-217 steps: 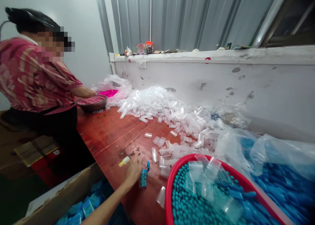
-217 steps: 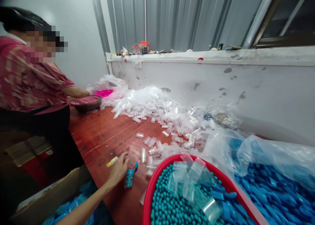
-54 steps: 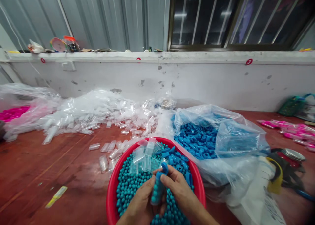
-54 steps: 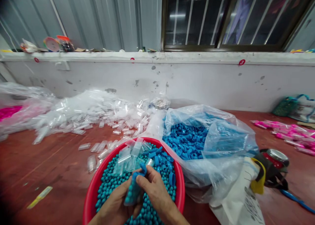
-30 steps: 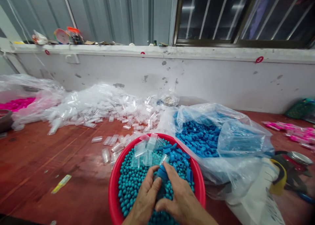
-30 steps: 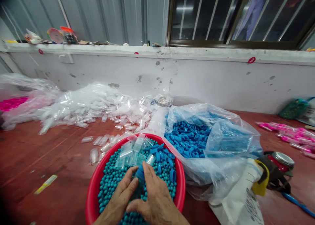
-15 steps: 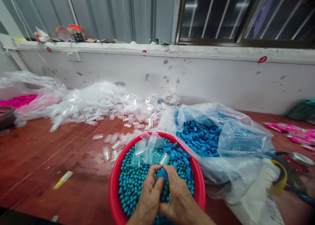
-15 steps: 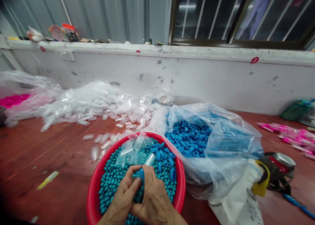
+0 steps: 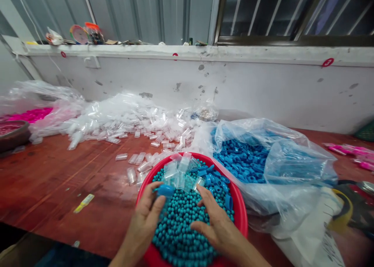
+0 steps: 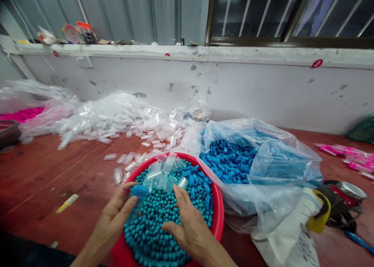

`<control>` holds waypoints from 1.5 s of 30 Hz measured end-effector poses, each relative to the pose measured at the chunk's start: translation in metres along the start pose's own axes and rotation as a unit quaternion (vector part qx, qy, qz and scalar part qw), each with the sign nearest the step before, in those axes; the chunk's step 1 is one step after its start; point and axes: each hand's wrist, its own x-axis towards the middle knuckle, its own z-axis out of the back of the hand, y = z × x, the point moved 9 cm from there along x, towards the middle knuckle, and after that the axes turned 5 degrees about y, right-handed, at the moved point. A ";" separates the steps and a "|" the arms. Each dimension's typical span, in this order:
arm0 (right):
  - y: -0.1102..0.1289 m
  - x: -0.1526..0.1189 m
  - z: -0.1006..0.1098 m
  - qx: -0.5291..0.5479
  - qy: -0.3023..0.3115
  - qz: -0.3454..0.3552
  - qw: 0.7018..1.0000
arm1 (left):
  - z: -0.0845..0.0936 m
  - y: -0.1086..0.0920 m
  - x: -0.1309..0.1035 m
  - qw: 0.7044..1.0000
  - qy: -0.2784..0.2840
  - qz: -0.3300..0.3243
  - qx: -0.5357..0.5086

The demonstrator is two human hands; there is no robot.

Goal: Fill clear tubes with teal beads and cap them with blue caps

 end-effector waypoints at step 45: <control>-0.008 0.028 -0.007 0.178 0.075 -0.009 0.981 | -0.072 -0.006 0.014 0.950 0.194 -0.110 0.218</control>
